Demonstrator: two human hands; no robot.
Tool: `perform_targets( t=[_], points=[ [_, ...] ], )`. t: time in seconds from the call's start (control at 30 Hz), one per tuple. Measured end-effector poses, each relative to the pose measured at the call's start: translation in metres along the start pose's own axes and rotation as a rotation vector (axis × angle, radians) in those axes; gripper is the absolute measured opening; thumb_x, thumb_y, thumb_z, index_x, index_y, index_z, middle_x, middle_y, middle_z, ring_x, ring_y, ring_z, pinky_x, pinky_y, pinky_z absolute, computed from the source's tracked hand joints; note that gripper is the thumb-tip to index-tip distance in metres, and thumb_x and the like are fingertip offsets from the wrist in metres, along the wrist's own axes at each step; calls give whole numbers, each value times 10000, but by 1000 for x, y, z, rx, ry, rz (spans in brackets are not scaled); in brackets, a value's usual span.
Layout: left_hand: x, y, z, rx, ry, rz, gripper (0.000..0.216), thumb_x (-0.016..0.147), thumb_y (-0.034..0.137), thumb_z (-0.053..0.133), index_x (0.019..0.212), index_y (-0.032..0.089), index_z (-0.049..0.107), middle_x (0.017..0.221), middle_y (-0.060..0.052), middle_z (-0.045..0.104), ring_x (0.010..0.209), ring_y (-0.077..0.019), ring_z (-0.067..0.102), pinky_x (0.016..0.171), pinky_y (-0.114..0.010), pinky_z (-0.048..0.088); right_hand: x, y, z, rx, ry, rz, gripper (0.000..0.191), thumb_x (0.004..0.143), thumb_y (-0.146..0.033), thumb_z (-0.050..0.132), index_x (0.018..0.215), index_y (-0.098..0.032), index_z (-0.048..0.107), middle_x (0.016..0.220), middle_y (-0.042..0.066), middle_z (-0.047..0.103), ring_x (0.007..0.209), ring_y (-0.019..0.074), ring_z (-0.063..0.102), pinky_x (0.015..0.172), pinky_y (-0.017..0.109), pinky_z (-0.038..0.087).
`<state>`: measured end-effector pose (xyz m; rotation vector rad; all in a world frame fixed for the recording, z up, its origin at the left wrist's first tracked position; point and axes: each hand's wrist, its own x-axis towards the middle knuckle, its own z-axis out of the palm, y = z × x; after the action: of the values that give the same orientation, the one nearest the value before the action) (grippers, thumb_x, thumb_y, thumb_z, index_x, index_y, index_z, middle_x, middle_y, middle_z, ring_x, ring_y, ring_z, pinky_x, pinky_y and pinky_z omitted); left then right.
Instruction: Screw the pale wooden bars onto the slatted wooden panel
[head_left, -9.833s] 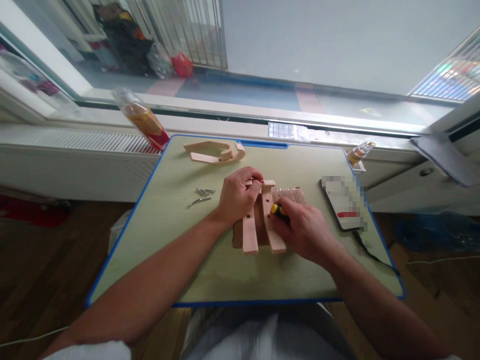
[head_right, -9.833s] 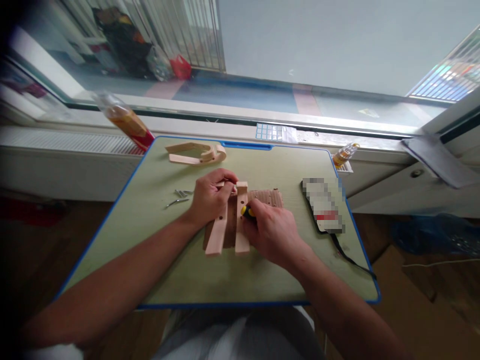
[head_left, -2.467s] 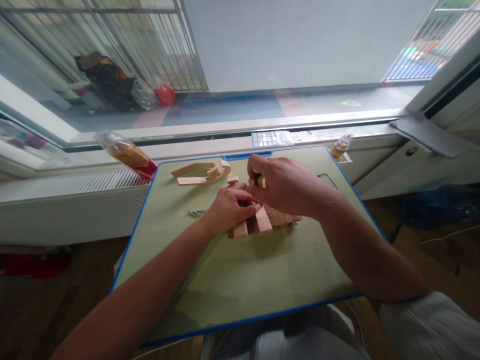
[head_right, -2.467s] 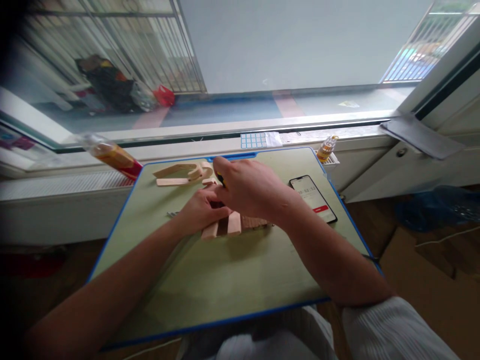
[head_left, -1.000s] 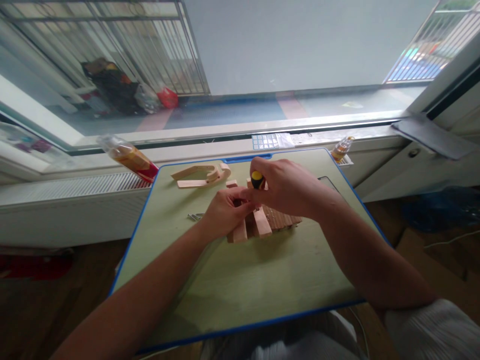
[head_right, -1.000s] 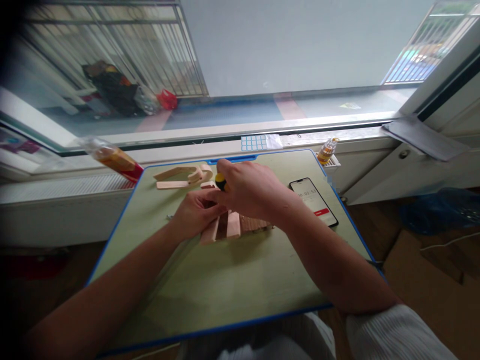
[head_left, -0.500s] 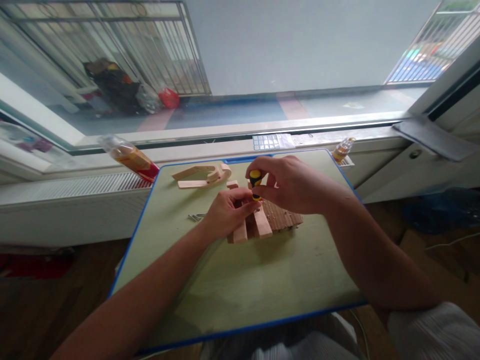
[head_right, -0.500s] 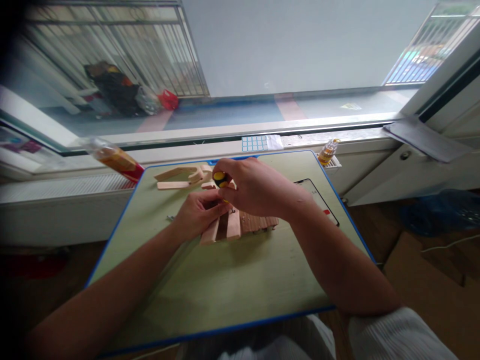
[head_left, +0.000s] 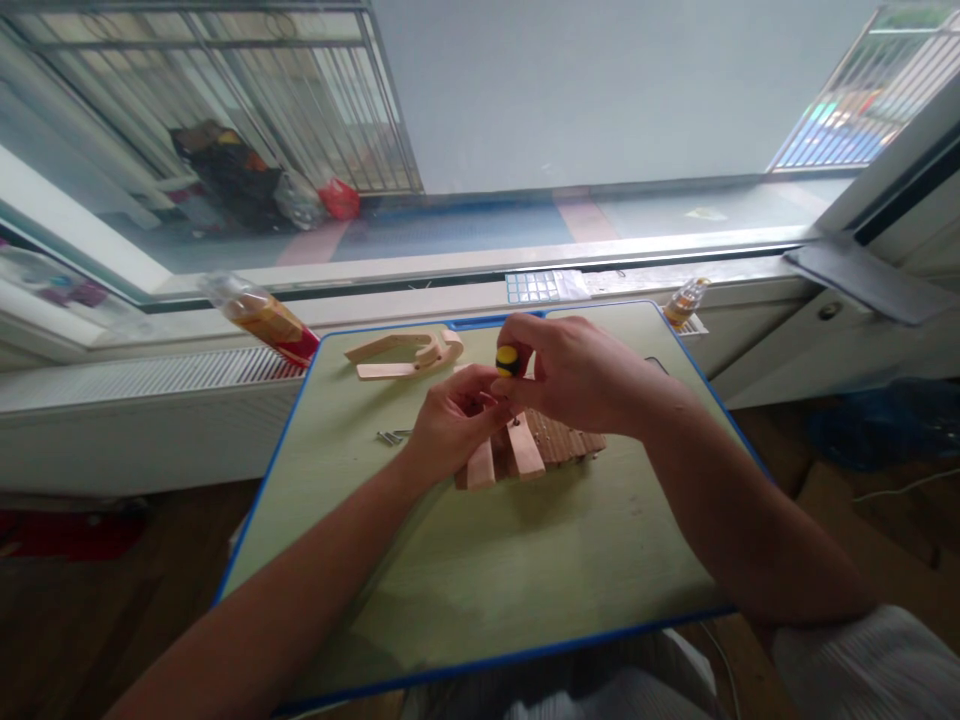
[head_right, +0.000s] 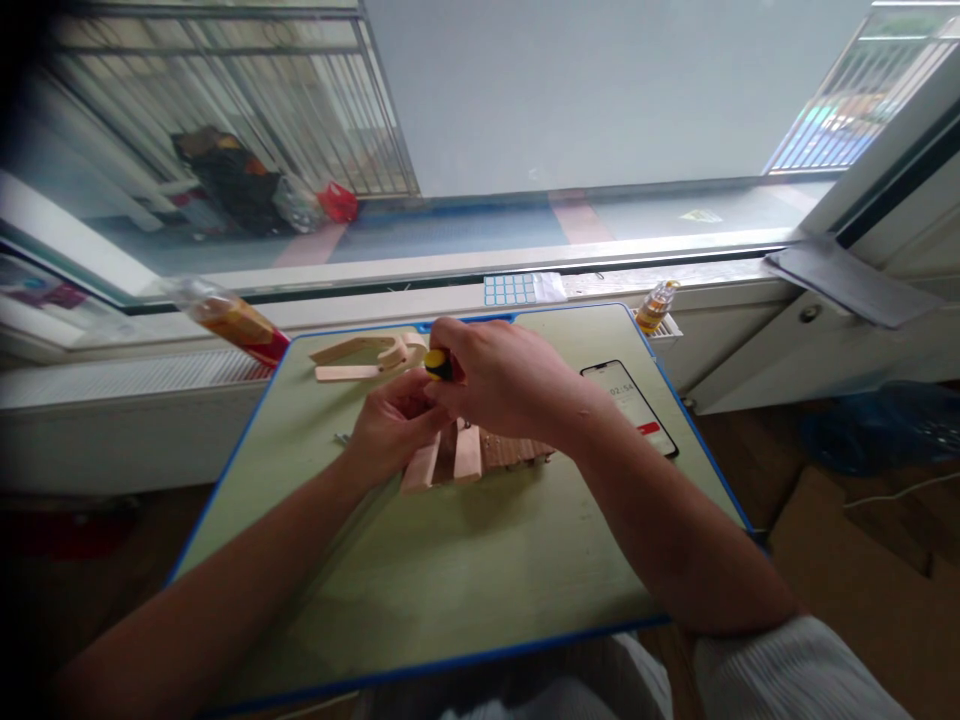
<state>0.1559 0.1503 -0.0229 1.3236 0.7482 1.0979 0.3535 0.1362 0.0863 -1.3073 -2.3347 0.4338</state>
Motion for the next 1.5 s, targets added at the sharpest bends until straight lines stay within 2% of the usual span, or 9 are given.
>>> perform_targets(
  t=[0.2,0.33,0.47,0.6,0.8,0.97,1.13,1.27,1.5],
  points=[
    [-1,-1,0,48,12,32,354,739,424,986,875,159,795,791,-14,677,673,-108,598,577,-213,481,2,2,1,-18,-3,45,247,938,-460,700,963,-240,591,845,22,710,720,170,573,653,330,339],
    [-1,-4,-2,68,-14,38,328,790,416,955,973,174,830,833,-26,704,691,-110,592,589,-212,467,1,7,0,50,16,29,289,926,-469,730,1053,-221,655,951,38,757,753,171,613,669,327,388],
    [-1,-5,-4,111,-16,42,321,833,399,924,1058,183,849,873,-48,747,747,-130,639,649,-225,499,-2,12,-4,158,4,-38,333,936,-373,725,1217,-194,711,1023,46,784,829,175,684,742,317,467],
    [-2,-3,-3,190,4,30,293,846,412,907,1020,181,858,893,-60,773,731,-137,648,606,-225,478,-1,13,-2,138,10,-52,249,955,-323,683,1159,-190,736,981,40,783,839,178,688,740,317,465],
    [-4,1,-2,217,-17,13,307,886,463,864,1018,187,854,865,-55,768,646,-123,620,507,-224,410,2,9,0,103,39,-13,177,939,-332,688,1053,-196,688,907,32,746,784,169,632,702,316,425],
    [-4,-1,-4,205,-35,19,341,891,491,852,1041,184,845,848,-63,751,717,-164,665,559,-248,481,1,6,0,78,46,5,175,925,-352,699,987,-216,607,858,15,716,730,157,573,655,310,375],
    [-4,-8,-6,113,-43,28,343,828,402,927,1055,184,792,876,-46,741,776,-160,677,711,-269,542,2,3,3,47,53,35,229,934,-411,697,946,-239,546,820,7,690,712,157,541,634,317,329],
    [-2,-11,-6,20,-78,19,363,815,352,942,1086,199,755,876,-28,741,781,-150,683,717,-254,533,3,2,3,50,64,61,274,924,-449,709,925,-248,522,789,1,678,693,157,538,621,320,312],
    [-2,-12,-7,86,-22,16,294,827,376,930,987,182,779,879,-40,747,775,-150,678,716,-258,530,3,5,2,38,71,58,264,910,-448,738,988,-225,622,899,28,749,731,171,603,647,321,370]
  ],
)
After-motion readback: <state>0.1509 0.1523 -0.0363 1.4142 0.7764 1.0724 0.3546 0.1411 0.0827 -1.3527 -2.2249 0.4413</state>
